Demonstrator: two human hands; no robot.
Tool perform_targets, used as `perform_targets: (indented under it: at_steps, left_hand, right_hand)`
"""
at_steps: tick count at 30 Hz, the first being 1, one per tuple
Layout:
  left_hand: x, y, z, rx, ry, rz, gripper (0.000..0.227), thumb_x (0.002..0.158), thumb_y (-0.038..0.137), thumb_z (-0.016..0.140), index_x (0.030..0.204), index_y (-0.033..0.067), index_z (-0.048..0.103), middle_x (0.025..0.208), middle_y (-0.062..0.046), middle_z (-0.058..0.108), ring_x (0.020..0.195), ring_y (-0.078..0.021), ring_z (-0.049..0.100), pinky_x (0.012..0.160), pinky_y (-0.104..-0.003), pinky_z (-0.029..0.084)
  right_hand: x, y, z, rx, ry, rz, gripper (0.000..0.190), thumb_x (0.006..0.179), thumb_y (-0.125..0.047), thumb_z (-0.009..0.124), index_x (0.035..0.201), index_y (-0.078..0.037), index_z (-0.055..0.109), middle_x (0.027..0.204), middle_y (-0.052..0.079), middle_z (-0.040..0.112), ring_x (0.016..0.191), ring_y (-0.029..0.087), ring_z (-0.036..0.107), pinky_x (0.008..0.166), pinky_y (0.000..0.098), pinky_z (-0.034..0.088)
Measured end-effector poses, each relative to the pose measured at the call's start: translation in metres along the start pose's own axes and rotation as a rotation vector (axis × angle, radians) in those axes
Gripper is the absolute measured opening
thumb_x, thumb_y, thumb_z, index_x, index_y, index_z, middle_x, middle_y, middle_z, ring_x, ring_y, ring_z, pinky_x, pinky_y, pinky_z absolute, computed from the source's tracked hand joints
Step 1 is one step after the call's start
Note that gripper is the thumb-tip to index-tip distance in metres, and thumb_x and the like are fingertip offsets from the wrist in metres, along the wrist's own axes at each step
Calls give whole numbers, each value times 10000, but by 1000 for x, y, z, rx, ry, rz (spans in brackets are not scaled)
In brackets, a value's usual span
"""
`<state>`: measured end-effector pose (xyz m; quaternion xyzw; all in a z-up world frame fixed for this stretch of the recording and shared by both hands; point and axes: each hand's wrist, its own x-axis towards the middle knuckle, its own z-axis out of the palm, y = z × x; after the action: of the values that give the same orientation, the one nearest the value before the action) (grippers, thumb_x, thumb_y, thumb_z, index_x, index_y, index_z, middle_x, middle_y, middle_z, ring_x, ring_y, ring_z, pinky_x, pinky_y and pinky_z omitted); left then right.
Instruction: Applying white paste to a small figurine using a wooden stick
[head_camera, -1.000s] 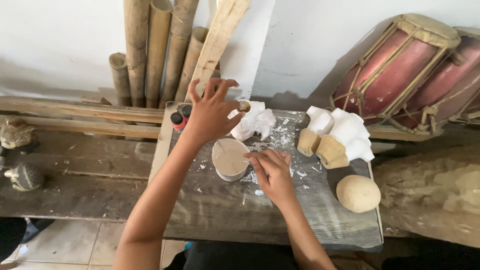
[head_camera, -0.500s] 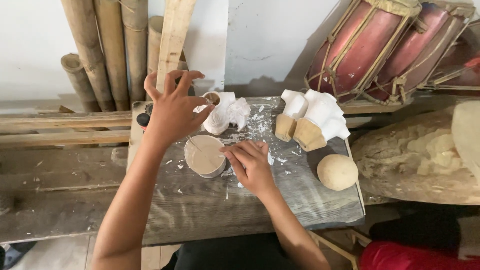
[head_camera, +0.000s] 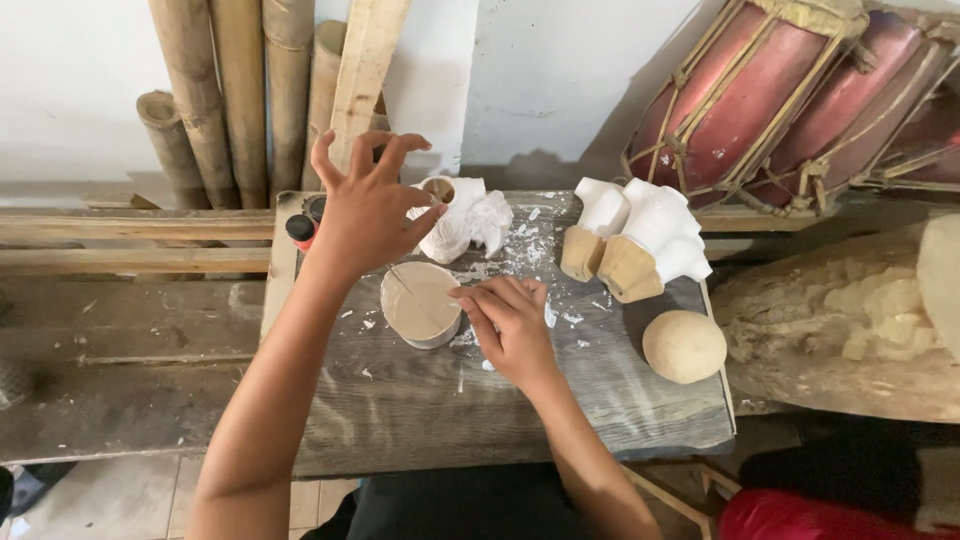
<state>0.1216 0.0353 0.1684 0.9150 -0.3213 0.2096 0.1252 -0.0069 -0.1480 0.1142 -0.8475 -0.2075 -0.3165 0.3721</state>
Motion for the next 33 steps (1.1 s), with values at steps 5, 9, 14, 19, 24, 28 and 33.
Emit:
perform_targets:
  at_steps: [5, 9, 14, 19, 24, 28, 33]
  left_hand:
    - [0, 2, -1, -25, 0, 4, 122, 875, 313, 778, 847, 199, 810, 1334, -37, 571, 1322, -325, 392, 1039, -780, 122]
    - [0, 2, 0, -11, -1, -2, 128, 867, 323, 776, 838, 204, 813, 1330, -33, 575, 1321, -324, 403, 1045, -790, 121]
    - [1, 3, -1, 1, -23, -7, 128, 880, 335, 774, 862, 218, 824, 1335, -38, 584, 1334, -313, 400, 1047, -790, 104]
    - [-3, 0, 2, -23, 14, 0, 131, 874, 320, 785, 832, 199, 810, 1334, -26, 559, 1322, -322, 395, 1035, -792, 115]
    - [-2, 4, -1, -15, -2, -6, 135, 879, 321, 785, 819, 202, 809, 1332, -17, 563, 1326, -321, 397, 1041, -788, 119]
    - [-3, 1, 3, 10, -5, 5, 141, 861, 343, 793, 820, 209, 807, 1340, -11, 555, 1323, -314, 395, 1036, -784, 119]
    - [-1, -6, 14, 23, 10, 39, 346, 974, 511, 648, 745, 294, 791, 1429, 24, 541, 1367, -322, 398, 1098, -711, 70]
  right_hand:
    - [-3, -2, 1, 2, 5, 5, 142, 1039, -220, 640, 996, -159, 761, 844, -16, 660, 778, 182, 663, 841, 327, 383]
    - [-2, -3, 0, 7, -12, 4, 136, 1035, -216, 641, 1034, -170, 769, 847, -23, 662, 798, 179, 672, 849, 326, 383]
    - [-3, -2, 0, -1, -19, 16, 143, 1041, -217, 633, 1053, -175, 769, 847, -28, 660, 804, 174, 669, 863, 332, 380]
    - [-4, -1, 3, 24, -11, -5, 148, 1045, -202, 626, 1059, -174, 770, 837, -43, 652, 807, 152, 665, 874, 316, 363]
    - [-3, -5, 1, 22, -8, 8, 158, 1051, -213, 621, 1057, -170, 772, 828, -44, 652, 803, 155, 667, 851, 311, 363]
    - [-6, -4, 3, 16, -18, 10, 164, 1056, -210, 611, 1071, -169, 768, 825, -32, 653, 810, 162, 675, 853, 319, 361]
    - [-10, -3, 1, -68, -125, 60, 277, 1102, -245, 487, 1099, -179, 757, 944, -71, 674, 858, 131, 605, 874, 338, 249]
